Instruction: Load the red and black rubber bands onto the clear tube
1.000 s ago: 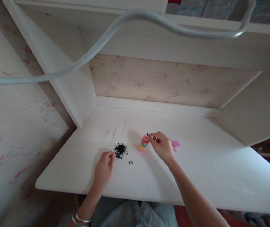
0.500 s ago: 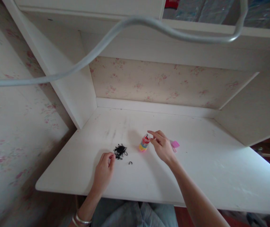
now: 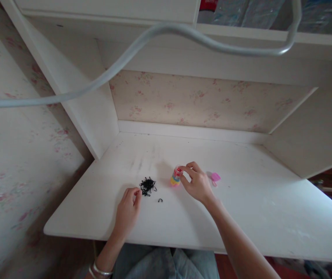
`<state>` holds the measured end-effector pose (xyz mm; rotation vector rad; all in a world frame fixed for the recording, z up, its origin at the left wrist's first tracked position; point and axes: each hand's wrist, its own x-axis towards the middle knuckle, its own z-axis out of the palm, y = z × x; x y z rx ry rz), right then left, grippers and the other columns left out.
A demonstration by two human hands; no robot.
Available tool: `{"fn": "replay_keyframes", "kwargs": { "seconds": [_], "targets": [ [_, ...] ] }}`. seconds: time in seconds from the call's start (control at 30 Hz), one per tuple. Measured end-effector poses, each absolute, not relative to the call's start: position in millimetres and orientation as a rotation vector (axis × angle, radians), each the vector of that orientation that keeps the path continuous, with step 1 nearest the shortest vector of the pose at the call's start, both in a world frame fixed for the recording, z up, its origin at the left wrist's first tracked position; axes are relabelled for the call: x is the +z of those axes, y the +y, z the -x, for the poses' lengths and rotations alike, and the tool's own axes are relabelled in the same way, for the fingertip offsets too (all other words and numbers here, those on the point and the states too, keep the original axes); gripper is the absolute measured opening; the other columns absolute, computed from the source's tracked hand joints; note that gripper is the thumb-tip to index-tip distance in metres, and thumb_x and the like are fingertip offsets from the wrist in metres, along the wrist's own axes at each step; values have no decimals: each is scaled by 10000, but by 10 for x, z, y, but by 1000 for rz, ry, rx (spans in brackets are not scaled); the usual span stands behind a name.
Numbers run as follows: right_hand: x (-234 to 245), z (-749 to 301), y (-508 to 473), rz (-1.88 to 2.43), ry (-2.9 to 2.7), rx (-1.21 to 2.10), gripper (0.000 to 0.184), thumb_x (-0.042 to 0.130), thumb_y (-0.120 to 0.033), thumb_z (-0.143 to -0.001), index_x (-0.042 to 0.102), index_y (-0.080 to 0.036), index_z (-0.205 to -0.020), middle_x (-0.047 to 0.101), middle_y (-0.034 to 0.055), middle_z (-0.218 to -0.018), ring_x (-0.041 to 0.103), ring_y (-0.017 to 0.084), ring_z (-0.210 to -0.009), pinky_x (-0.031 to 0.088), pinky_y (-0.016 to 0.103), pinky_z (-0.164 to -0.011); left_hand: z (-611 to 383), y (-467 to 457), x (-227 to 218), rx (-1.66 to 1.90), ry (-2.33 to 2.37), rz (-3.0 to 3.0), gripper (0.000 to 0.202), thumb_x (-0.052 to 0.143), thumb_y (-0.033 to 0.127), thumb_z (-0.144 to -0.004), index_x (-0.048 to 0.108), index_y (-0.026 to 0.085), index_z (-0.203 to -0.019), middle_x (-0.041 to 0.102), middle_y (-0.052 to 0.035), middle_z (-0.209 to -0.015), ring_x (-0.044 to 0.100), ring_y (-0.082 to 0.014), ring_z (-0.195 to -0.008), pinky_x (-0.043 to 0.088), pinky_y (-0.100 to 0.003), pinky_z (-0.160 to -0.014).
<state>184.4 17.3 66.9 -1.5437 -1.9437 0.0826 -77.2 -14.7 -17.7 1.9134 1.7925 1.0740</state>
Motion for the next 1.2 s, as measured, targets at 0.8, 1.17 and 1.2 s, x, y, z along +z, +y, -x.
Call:
{"fn": "replay_keyframes", "kwargs": {
  "seconds": [0.8, 1.17, 1.2],
  "targets": [
    [-214, -2105, -422, 1529, -1523, 488, 253, 452, -259, -848, 674, -207, -957, 581, 31, -837, 511, 105, -544, 432, 236, -537, -44, 88, 612, 1231, 1369, -1938, 293, 458, 407, -890, 658, 193, -906, 602, -62, -909, 572, -130, -719, 488, -240, -609],
    [-190, -2155, -392, 1508, -1552, 506, 255, 440, -235, -854, 670, -227, -962, 599, 26, -851, 545, 99, -570, 444, 216, -558, -497, 477, 697, 1245, 1473, -2014, 267, 504, 385, -861, 686, 191, -889, 609, -42, -910, 535, -90, -598, 484, -249, -637],
    [-192, -2158, -392, 1509, -1550, 510, 252, 441, -231, -855, 668, -228, -963, 598, 24, -856, 547, 99, -575, 443, 214, -561, -509, 470, 695, 1232, 1485, -2028, 261, 504, 380, -860, 686, 195, -888, 609, -39, -908, 535, -90, -598, 483, -251, -642]
  ]
}}
